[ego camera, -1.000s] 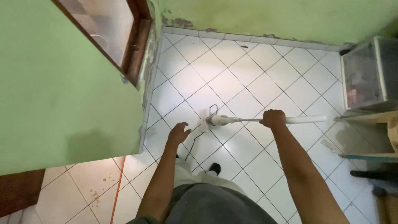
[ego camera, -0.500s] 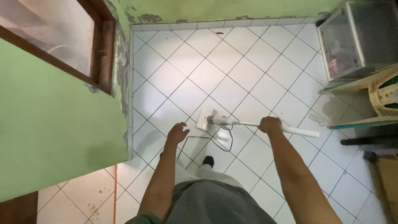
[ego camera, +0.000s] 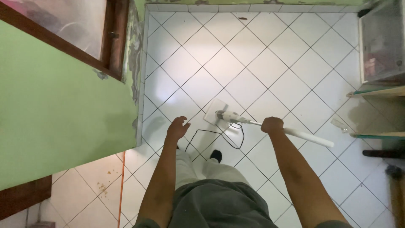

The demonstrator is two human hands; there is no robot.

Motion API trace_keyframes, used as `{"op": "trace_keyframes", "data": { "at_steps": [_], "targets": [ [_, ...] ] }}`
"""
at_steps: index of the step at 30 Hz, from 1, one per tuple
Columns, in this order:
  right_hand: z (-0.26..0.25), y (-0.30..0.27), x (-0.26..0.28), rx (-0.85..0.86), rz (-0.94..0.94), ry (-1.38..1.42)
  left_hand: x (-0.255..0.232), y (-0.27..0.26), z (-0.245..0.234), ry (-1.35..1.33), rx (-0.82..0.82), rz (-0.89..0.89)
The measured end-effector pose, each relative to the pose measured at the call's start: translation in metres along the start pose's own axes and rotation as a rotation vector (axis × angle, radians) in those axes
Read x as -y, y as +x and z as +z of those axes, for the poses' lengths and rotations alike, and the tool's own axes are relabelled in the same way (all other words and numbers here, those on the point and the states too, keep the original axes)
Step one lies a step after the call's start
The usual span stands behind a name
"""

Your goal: Vacuuming the tiled floor in a room, moving furniture like a bin and a stool to reach all areas.

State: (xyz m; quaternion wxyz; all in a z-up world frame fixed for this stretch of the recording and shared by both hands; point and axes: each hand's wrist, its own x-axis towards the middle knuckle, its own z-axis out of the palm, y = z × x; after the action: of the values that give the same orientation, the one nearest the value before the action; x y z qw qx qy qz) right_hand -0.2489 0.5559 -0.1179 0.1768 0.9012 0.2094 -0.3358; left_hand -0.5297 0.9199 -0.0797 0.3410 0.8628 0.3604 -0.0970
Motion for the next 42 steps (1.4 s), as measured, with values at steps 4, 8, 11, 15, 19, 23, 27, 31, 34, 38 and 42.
{"op": "trace_keyframes", "data": {
  "at_steps": [4,8,11,15,19,23,27,31,34,38,42],
  "targets": [
    [0.018,0.027,0.034,0.010,-0.002,-0.098,0.005,0.002,0.001,-0.020,-0.021,-0.086],
    [0.020,0.041,0.068,-0.053,-0.040,-0.023,0.028,0.020,0.011,-0.042,-0.074,-0.092],
    [0.025,0.069,0.090,-0.081,-0.097,-0.050,0.039,0.035,0.013,-0.066,-0.080,-0.133],
    [0.043,0.102,0.114,-0.241,-0.222,-0.008,0.042,0.046,0.010,-0.066,-0.077,-0.157],
    [0.074,0.144,0.131,-0.377,-0.333,-0.035,0.057,0.059,0.036,-0.026,-0.117,-0.155],
    [0.073,0.168,0.148,-0.286,-0.325,-0.096,0.076,0.066,0.065,-0.110,-0.057,-0.181],
    [0.038,0.147,0.160,-0.193,-0.375,-0.579,0.094,0.077,0.085,-0.083,-0.037,-0.254],
    [0.090,0.189,0.164,-0.444,-0.460,-0.495,0.114,0.091,0.108,-0.073,-0.057,-0.255],
    [0.104,0.196,0.174,-0.362,-0.478,-0.314,0.129,0.100,0.122,-0.089,-0.101,-0.266],
    [0.132,0.210,0.181,-0.333,-0.436,-0.244,0.144,0.096,0.137,-0.041,-0.122,-0.224],
    [0.135,0.197,0.180,-0.242,-0.373,-0.306,0.157,0.090,0.149,-0.089,-0.140,-0.204]
  ]
}}
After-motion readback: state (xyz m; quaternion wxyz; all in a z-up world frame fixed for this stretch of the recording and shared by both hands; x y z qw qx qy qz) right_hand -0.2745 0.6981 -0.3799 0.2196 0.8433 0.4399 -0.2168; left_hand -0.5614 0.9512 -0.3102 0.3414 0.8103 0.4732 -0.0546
